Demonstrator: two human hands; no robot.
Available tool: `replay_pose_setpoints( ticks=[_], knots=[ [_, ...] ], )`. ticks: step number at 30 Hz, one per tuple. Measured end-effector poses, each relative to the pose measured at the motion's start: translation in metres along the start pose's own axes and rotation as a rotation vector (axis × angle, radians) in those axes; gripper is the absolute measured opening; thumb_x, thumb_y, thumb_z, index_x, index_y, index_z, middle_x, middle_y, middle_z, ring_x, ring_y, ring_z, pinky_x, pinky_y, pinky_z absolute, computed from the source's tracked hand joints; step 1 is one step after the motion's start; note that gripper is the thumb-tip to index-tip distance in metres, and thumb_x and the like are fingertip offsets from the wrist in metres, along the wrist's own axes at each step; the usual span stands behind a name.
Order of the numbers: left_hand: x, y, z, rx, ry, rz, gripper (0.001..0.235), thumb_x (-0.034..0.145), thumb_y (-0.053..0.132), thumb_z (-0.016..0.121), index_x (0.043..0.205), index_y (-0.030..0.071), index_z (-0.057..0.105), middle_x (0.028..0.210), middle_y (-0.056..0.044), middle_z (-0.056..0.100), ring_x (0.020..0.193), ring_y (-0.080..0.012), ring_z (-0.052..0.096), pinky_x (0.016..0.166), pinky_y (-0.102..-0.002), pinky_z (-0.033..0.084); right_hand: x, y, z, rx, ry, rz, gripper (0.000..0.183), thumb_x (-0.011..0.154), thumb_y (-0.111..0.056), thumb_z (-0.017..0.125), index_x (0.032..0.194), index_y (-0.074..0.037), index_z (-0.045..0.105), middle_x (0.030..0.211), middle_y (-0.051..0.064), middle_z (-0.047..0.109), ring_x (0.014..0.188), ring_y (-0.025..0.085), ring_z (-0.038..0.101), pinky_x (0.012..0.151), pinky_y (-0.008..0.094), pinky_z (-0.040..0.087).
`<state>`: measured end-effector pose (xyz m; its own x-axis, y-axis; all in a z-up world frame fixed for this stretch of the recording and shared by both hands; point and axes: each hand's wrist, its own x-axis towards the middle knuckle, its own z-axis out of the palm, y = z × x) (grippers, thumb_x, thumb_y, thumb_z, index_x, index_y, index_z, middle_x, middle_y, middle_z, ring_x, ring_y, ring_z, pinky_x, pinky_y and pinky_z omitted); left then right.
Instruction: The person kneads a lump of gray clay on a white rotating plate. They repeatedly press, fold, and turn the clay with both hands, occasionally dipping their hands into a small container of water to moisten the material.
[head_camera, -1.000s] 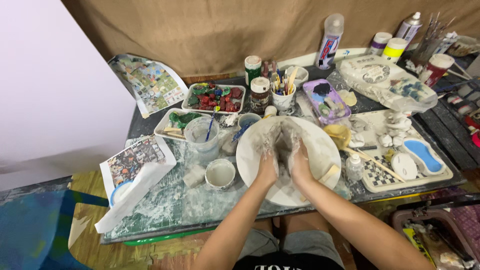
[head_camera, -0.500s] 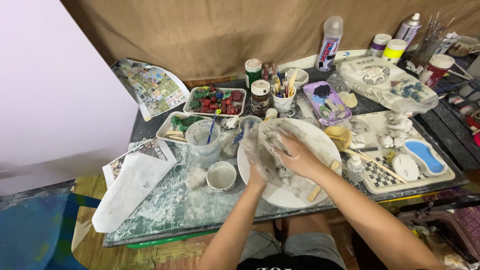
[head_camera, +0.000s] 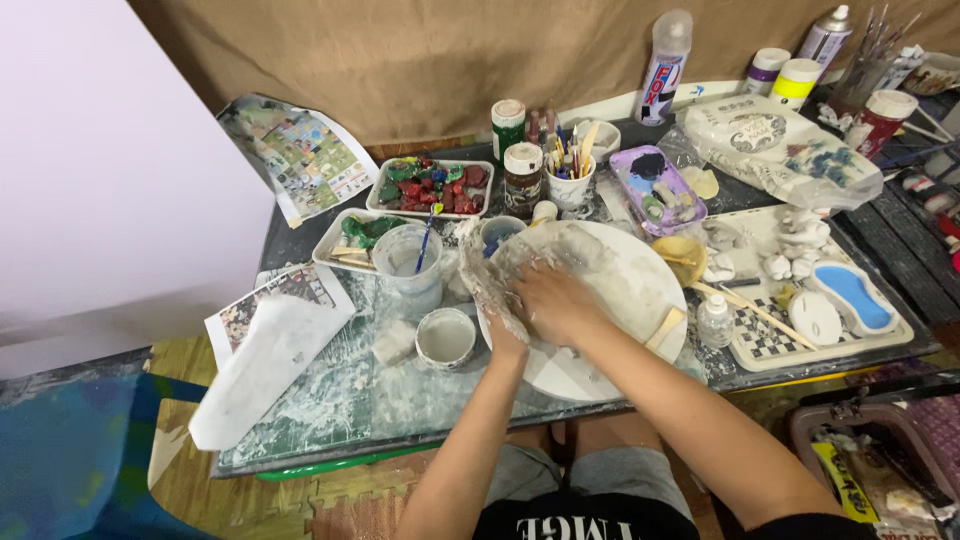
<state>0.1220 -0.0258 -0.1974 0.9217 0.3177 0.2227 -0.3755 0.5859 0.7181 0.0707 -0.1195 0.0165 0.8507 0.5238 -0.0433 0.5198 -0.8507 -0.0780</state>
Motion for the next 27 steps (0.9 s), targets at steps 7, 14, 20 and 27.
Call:
replay_pose_setpoints(
  ticks=[7, 14, 20, 27],
  knots=[
    [-0.007, 0.056, 0.025, 0.153, -0.012, 0.133, 0.064, 0.113, 0.035, 0.039, 0.167, 0.006, 0.021, 0.159, -0.009, 0.036, 0.118, -0.0227, 0.033, 0.098, -0.037, 0.031, 0.012, 0.004, -0.001, 0.199, 0.107, 0.011, 0.073, 0.103, -0.054, 0.037, 0.157, -0.006, 0.029, 0.167, 0.021, 0.018, 0.154, 0.041, 0.015, 0.117, 0.051, 0.017],
    [-0.014, 0.103, 0.058, 0.226, -0.191, 0.344, 0.07, 0.112, 0.041, 0.035, 0.166, 0.002, 0.012, 0.173, -0.014, 0.017, 0.159, -0.0269, 0.018, 0.131, -0.042, 0.015, 0.026, 0.049, 0.019, 0.582, 0.115, -0.039, 0.064, 0.104, -0.047, 0.035, 0.155, -0.007, 0.035, 0.166, 0.021, 0.024, 0.156, 0.036, 0.02, 0.127, 0.045, 0.016],
    [-0.015, 0.082, 0.049, 0.119, -0.139, 0.336, 0.072, 0.11, 0.034, 0.043, 0.165, 0.002, 0.011, 0.172, -0.014, 0.017, 0.157, -0.0268, 0.018, 0.13, -0.043, 0.017, 0.021, 0.02, 0.019, 0.157, 0.006, 0.004, 0.055, 0.101, -0.037, 0.041, 0.147, -0.008, 0.047, 0.159, 0.023, 0.032, 0.149, 0.038, 0.027, 0.122, 0.048, 0.019],
    [-0.022, 0.061, 0.022, 0.215, -0.071, 0.214, 0.078, 0.102, 0.025, 0.055, 0.162, 0.006, 0.009, 0.167, -0.015, 0.019, 0.151, -0.0273, 0.028, 0.123, -0.046, 0.027, 0.006, -0.009, -0.007, 0.041, 0.057, 0.077, 0.053, 0.097, -0.04, 0.046, 0.142, -0.012, 0.054, 0.158, 0.019, 0.039, 0.144, 0.037, 0.038, 0.118, 0.05, 0.031]
  ],
)
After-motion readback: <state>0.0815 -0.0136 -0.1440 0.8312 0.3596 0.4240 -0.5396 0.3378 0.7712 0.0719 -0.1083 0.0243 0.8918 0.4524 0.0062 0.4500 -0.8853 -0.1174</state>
